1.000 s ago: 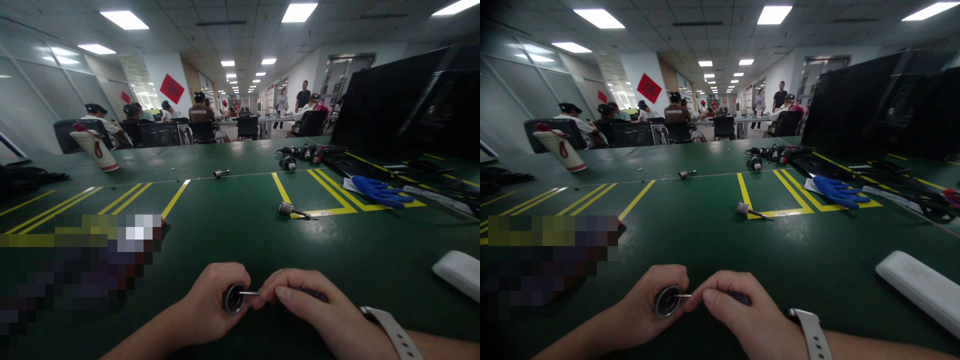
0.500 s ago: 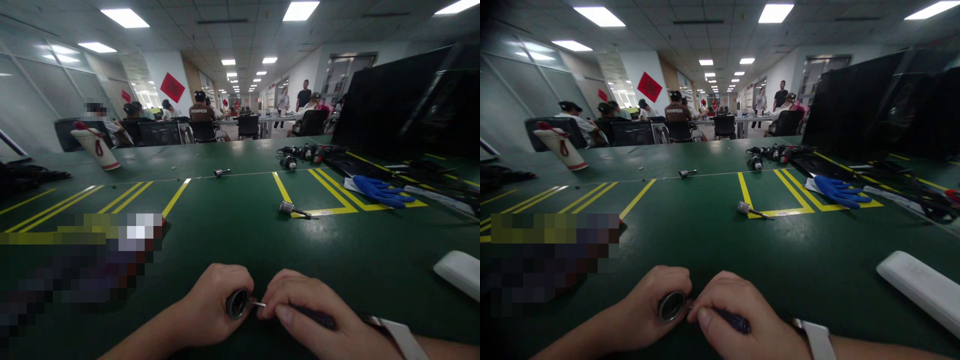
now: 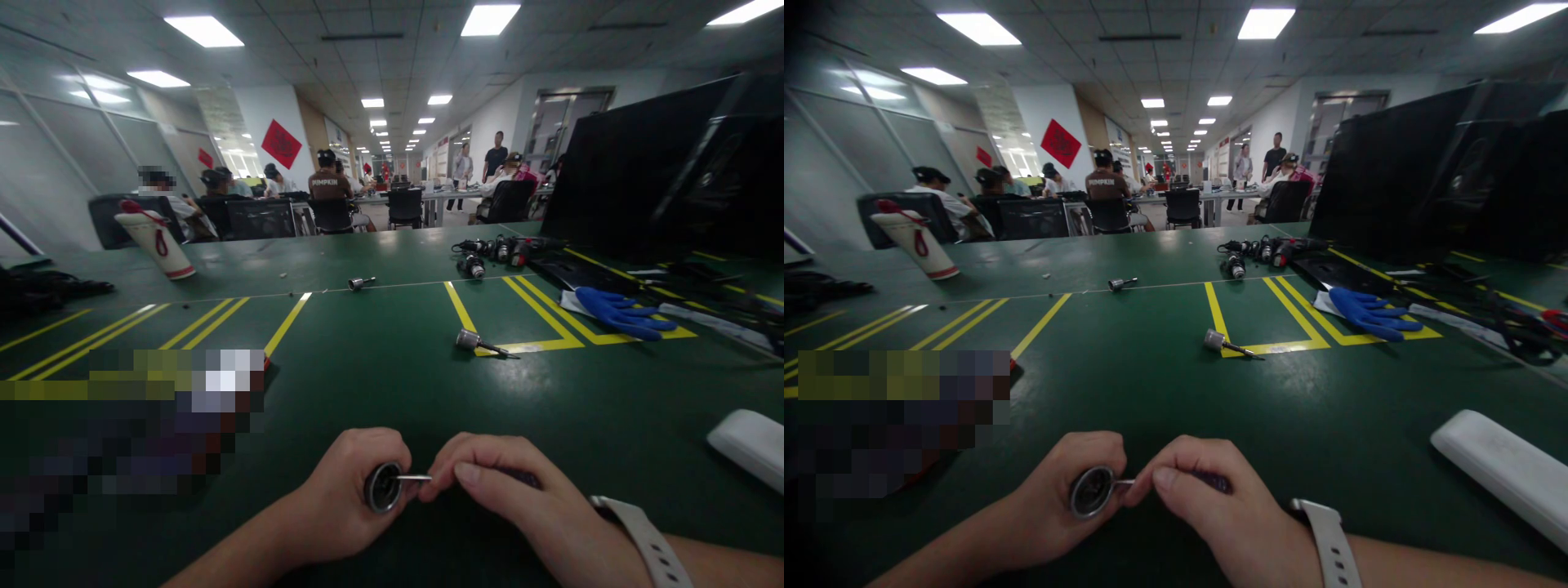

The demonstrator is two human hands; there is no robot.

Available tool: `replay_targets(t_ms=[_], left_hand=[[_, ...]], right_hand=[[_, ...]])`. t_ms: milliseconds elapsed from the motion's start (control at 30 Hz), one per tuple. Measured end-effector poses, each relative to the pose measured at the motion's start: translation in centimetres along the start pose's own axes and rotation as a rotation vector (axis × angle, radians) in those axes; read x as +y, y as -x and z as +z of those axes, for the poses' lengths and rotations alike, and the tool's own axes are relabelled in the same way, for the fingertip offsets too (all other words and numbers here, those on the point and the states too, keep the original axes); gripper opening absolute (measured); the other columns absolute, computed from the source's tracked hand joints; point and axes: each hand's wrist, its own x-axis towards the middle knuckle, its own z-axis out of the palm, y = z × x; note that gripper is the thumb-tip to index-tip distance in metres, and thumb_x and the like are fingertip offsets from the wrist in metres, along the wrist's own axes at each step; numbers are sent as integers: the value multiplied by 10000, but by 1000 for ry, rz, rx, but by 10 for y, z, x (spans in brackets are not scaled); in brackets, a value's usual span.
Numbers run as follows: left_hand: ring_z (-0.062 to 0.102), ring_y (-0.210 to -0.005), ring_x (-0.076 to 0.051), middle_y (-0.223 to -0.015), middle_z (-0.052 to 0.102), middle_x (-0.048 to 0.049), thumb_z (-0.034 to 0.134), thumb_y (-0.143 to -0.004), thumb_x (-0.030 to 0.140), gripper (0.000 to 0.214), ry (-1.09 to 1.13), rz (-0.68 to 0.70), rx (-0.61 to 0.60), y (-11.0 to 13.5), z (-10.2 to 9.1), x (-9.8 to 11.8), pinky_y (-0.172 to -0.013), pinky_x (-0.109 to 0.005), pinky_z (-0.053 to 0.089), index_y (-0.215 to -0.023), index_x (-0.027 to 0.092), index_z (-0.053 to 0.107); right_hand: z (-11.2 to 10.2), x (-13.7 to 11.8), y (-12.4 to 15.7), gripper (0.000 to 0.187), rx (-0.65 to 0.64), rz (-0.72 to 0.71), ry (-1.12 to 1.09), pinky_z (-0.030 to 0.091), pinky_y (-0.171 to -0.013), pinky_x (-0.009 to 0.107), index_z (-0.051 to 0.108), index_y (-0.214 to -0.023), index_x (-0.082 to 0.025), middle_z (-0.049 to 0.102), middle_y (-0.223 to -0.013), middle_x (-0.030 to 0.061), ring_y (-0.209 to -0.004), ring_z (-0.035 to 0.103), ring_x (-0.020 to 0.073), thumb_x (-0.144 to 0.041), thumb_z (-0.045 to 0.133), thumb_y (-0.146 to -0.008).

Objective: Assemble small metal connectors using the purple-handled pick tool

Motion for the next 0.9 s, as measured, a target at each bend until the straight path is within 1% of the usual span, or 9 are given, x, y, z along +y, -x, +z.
replay_targets(t_ms=[67,133,267,367,533,633,733,800,900], left_hand=[[432,-527,-80,-601,470,34,536,-726,141,113,-14,12,-14,0,0,-1,-490,-196,306,-662,173,449],[434,-531,-80,-605,474,36,537,-724,137,105,-30,18,-24,1,0,-1,-494,-199,303,-673,174,454],[451,-549,-85,-620,489,30,525,-753,154,111,-15,-4,-38,2,-1,-1,-507,-201,313,-670,175,454],[457,-555,-91,-631,500,23,519,-757,164,100,1,-9,-46,2,-1,-1,-512,-206,322,-676,175,462],[432,-534,-84,-611,469,31,528,-745,158,139,21,-31,-24,1,-1,-1,-503,-204,317,-643,177,436],[419,-525,-83,-602,455,33,515,-778,203,160,28,-41,-12,0,-1,0,-496,-203,313,-641,176,436],[424,-530,-86,-599,460,30,505,-778,204,148,31,-23,-1,0,-1,1,-499,-204,315,-648,176,440],[429,-534,-88,-598,464,30,510,-762,187,136,32,-13,8,1,-1,1,-501,-207,314,-647,177,438],[423,-526,-86,-593,457,34,518,-757,179,143,49,-22,24,1,0,0,-494,-208,308,-644,182,431]], right_hand=[[-1,-2,2,245,-26,-57,76,434,-804,371,697,-868,-169,646,-897,74,-860,590,210,-289,483,-855],[-2,-3,1,244,-37,-67,87,434,-804,364,698,-865,-164,647,-900,75,-866,589,208,-283,485,-854],[-2,-2,-3,252,-20,36,-73,404,-854,375,711,-812,-157,688,-857,74,-889,594,214,-247,478,-846],[0,-1,-6,257,-3,104,-200,405,-829,375,711,-800,-139,695,-850,89,-875,590,218,-228,472,-829],[3,-3,-6,264,14,124,-272,404,-806,369,704,-806,-130,691,-873,103,-872,583,218,-243,466,-829],[1,-2,-3,254,28,78,-210,400,-838,382,703,-824,-156,685,-881,82,-895,583,219,-263,474,-842],[-1,-1,-1,240,14,-5,-61,393,-867,386,700,-842,-182,677,-892,62,-905,587,212,-275,480,-859],[-2,-1,1,248,-7,-54,19,403,-856,380,694,-858,-184,667,-899,63,-895,588,205,-286,469,-871],[-2,-4,1,254,-39,-107,55,430,-816,366,682,-880,-172,647,-904,78,-876,586,202,-302,464,-873]])
